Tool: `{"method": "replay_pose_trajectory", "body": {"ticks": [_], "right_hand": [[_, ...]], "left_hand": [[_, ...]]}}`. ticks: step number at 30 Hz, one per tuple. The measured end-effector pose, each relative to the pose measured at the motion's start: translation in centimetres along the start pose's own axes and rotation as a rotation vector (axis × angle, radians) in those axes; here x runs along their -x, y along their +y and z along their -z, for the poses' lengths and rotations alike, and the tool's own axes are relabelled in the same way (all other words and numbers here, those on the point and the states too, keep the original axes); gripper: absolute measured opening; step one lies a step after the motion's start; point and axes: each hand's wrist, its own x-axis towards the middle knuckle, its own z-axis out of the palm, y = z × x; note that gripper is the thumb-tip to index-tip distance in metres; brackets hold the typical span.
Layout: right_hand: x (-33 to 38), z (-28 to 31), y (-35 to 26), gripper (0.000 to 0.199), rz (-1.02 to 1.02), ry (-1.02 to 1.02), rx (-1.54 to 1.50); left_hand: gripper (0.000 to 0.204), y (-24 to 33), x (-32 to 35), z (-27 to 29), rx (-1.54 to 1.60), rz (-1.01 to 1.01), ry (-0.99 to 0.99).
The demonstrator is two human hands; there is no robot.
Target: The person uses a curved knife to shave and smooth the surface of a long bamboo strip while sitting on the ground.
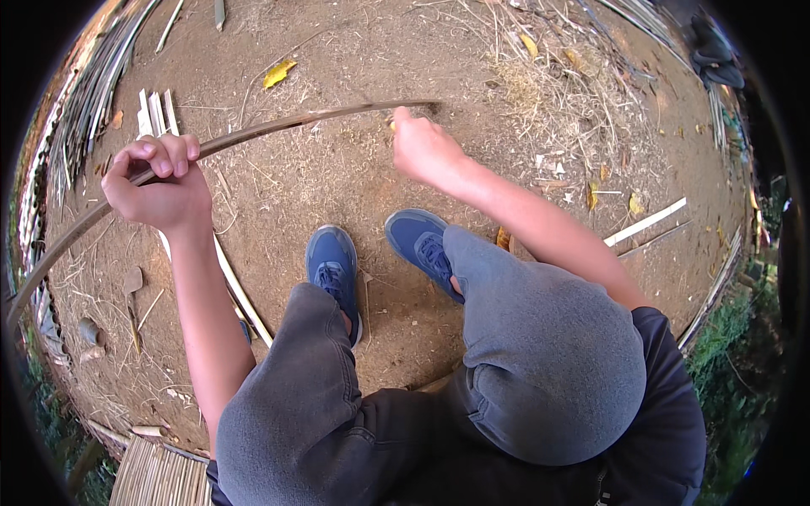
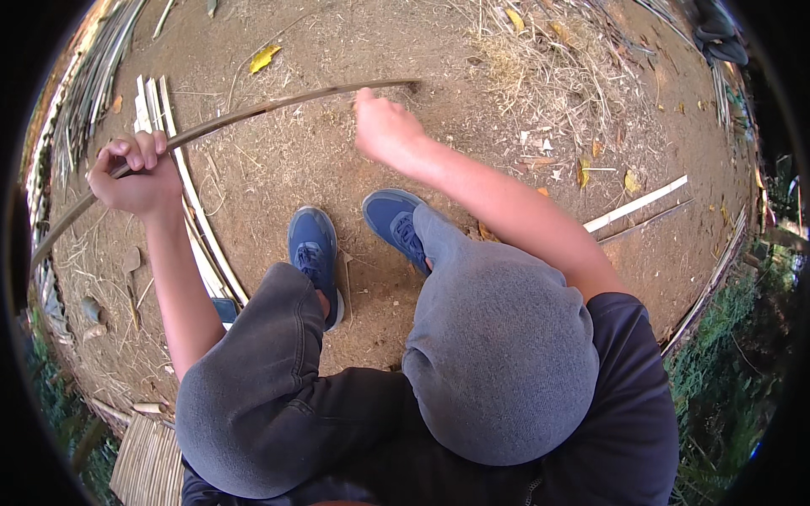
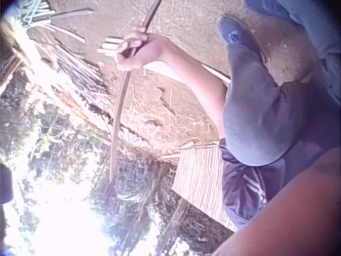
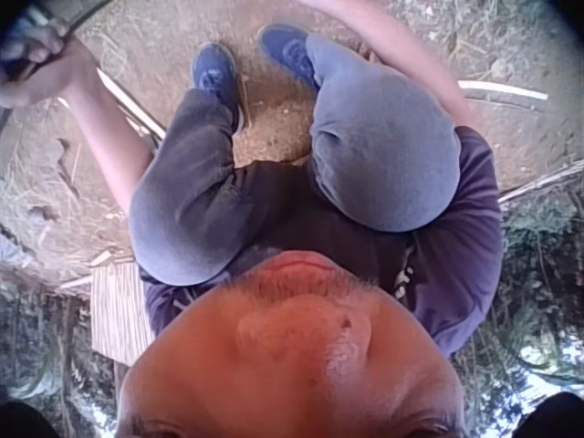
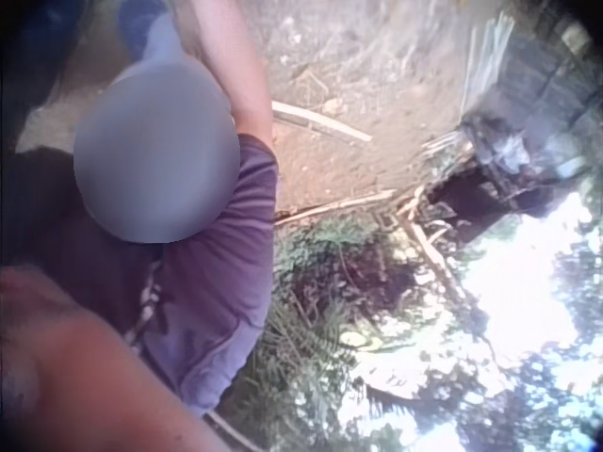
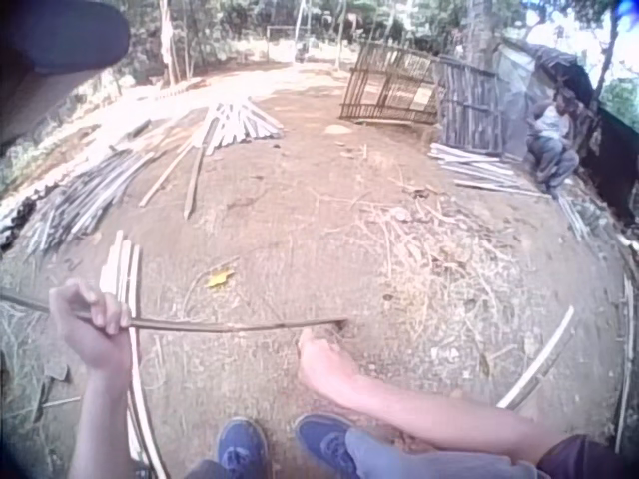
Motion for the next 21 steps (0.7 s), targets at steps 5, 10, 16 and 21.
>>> {"method": "replay_pose_trajectory", "body": {"ticks": [5,10,16,21], "right_hand": [[-0.3,-1.2,-0.1,0.029,0.01,0.05,-0.069],[-0.7,0.1,1.5,0.029,-0.078,0.099,-0.018],[-2.7,-3.6,4.3,0.028,-0.064,0.081,-0.1],[0.2,-1.3,0.2,0.028,0.037,0.001,-0.038]], "left_hand": [[0.028,0.6,0.3,0.3,-0.034,-0.019,-0.024],[0.024,0.1,0.2,-0.7,-0.016,0.0,0.086],[0.026,-0.4,-0.3,-0.5,-0.01,0.005,0.06],[0.025,0.2,0.0,0.0,-0.002,0.005,0.114]]}}
